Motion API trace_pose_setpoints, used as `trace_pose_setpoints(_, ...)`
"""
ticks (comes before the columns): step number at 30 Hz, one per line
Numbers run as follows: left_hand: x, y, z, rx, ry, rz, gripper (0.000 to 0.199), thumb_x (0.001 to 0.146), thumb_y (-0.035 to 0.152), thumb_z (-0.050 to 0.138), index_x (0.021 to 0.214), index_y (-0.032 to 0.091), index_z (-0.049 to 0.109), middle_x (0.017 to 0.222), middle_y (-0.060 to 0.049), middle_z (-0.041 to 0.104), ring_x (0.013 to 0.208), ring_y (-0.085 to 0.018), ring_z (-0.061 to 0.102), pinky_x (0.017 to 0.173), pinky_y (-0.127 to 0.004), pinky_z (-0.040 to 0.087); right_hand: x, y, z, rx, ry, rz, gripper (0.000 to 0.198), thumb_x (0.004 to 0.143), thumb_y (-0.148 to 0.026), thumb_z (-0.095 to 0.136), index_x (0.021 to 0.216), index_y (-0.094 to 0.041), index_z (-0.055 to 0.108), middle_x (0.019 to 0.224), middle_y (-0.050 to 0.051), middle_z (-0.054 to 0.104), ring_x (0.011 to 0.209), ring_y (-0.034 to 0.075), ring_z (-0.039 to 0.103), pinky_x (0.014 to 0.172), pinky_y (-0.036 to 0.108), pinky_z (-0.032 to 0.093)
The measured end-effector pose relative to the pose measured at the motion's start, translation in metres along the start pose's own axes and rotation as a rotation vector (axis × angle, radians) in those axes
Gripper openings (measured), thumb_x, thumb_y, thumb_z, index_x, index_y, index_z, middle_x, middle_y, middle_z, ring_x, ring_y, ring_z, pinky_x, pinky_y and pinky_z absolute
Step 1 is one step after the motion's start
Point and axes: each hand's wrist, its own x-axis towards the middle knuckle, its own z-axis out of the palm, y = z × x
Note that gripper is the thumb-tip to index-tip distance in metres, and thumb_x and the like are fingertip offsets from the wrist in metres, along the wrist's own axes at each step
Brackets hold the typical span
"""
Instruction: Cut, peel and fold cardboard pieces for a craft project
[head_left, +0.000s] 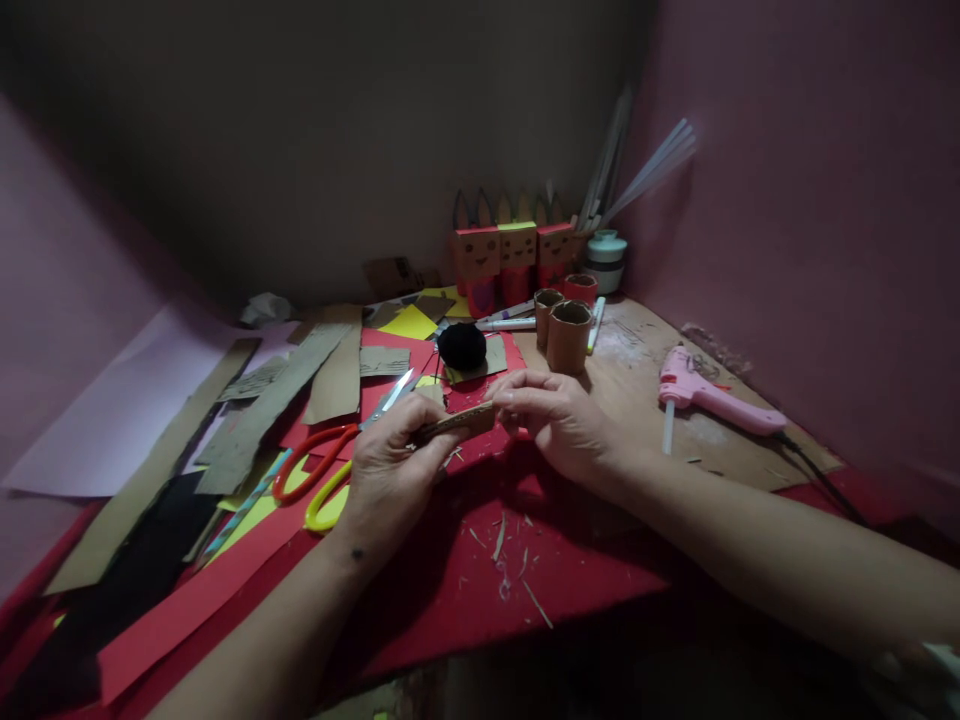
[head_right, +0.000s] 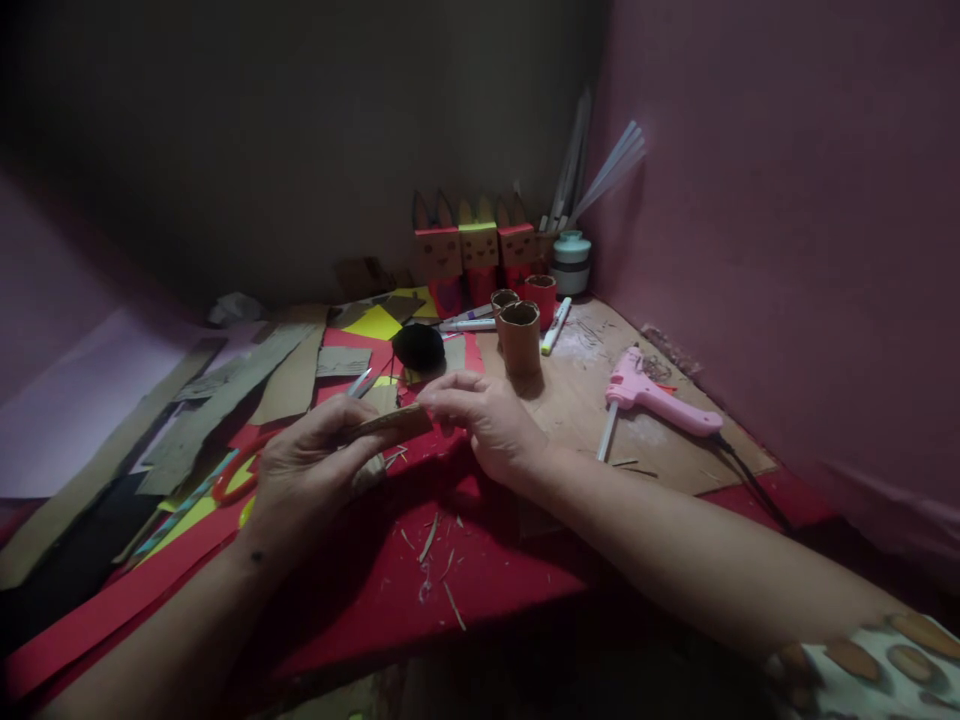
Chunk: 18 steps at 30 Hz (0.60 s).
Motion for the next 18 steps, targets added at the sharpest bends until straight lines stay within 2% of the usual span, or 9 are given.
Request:
trace_pose_setpoints(6,0.002,-0.002,-0.004,0.039,-0.046,0.020,0.014,0.079,0.027,0.067,0.067,0.021,0.062,0.065,0.002,0.057,0.061,-0.014,0.051,0.058,-0.028,0.039,0.003,-0.009,-0.003,-0.199,-0.058,0.004,0.005,0.066,-0.022,0.075,0.069,-0.019,0.072,0.062,-0.001,0.064,0.058,0.012,0.054,0.061,0.029,0.044)
trace_pose_setpoints(10,0.002,-0.003,-0.007,0.043,-0.068,0.020,0.016,0.079,0.028,0.069,0.067,0.021,0.062,0.066,0.001,0.058,0.061,-0.014,0.051,0.055,-0.028,0.038,0.002,-0.021,-0.003,-0.444,-0.108,-0.046,0.006,0.071,-0.022,0.070,0.072,-0.020,0.075,0.063,0.000,0.067,0.058,0.013,0.057,0.061,0.030,0.046)
trace_pose_setpoints(12,0.003,-0.004,-0.007,0.016,-0.094,0.025,0.020,0.078,0.031,0.071,0.064,0.021,0.061,0.061,0.002,0.054,0.056,-0.013,0.047,0.052,-0.027,0.036,0.000,-0.026,-0.003,-0.607,-0.167,-0.135,0.009,0.075,-0.021,0.066,0.072,-0.021,0.074,0.064,0.000,0.067,0.059,0.014,0.057,0.060,0.029,0.045)
trace_pose_setpoints(15,0.005,-0.003,-0.007,0.019,-0.118,0.037,0.021,0.077,0.031,0.072,0.062,0.021,0.061,0.059,0.002,0.052,0.055,-0.013,0.046,0.052,-0.027,0.036,-0.002,-0.027,-0.005,-0.874,-0.239,-0.344,0.015,0.080,-0.017,0.061,0.074,-0.023,0.074,0.070,0.001,0.069,0.064,0.015,0.058,0.063,0.030,0.044)
trace_pose_setpoints(18,0.005,-0.004,-0.007,0.051,-0.124,0.047,0.022,0.077,0.031,0.071,0.062,0.020,0.060,0.060,0.002,0.051,0.054,-0.012,0.044,0.051,-0.026,0.035,-0.004,-0.023,-0.007,-1.079,-0.245,-0.505,0.020,0.083,-0.013,0.057,0.077,-0.024,0.073,0.076,0.002,0.070,0.069,0.016,0.059,0.067,0.031,0.043)
